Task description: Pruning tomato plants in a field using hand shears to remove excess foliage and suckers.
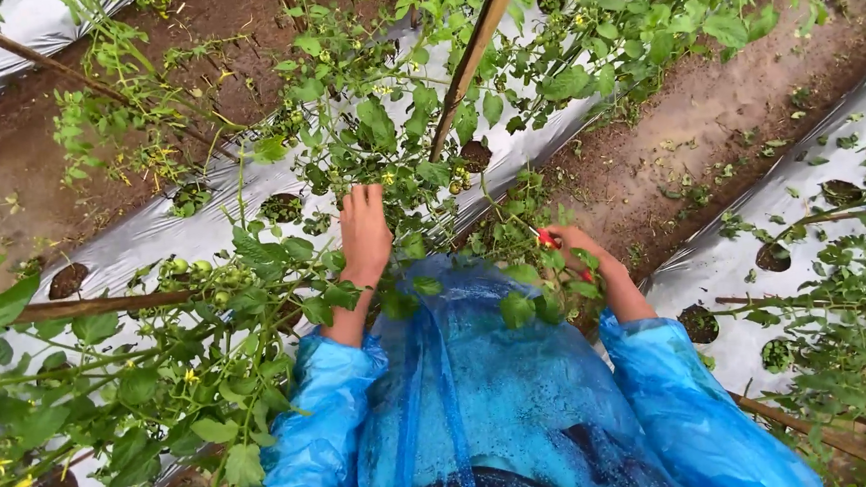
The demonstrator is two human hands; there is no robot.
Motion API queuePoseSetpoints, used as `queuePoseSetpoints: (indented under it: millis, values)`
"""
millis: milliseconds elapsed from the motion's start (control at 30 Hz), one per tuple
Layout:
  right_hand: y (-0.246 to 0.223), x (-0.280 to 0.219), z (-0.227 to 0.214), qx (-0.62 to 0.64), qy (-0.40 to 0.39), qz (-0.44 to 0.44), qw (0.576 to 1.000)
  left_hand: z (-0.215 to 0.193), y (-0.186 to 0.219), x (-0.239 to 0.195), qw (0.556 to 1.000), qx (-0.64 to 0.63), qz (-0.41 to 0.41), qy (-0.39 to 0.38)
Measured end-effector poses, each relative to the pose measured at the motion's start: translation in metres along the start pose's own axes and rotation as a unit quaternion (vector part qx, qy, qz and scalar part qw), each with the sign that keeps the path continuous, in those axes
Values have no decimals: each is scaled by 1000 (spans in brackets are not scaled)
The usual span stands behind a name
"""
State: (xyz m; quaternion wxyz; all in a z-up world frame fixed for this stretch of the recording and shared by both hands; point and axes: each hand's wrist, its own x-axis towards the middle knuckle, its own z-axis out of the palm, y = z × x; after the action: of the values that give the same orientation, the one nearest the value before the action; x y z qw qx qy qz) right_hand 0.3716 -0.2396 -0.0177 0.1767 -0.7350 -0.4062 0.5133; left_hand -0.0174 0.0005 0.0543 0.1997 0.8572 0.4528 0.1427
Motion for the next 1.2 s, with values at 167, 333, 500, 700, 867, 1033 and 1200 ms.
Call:
queuePoseSetpoints:
  millis: [167, 333, 500, 700, 867, 1033, 1200]
  values:
    - [57, 36, 0, -145, -16, 2, 989, -8, 31, 4, 994, 53, 71, -65]
    - [83, 42, -4, -140, -3, 20, 990, 6, 61, 3, 979, 86, 178, -54]
    - [58, 44, -37, -86, 67, 15, 994, 62, 104, -12, 976, -57, 209, 1]
    - [24, 30, -9, 48, 177, -20, 983, 148, 140, -52, 834, -406, -68, -368]
    - [14, 35, 36, 201, 147, -100, 963, 217, 127, -57, 779, -506, -167, -331]
    - [118, 61, 97, 387, -8, -322, 864, 290, 128, -53, 673, -621, -297, -270]
    - [-21, 6, 91, 90, 211, 67, 971, 350, 120, -50, 650, -606, -440, -131]
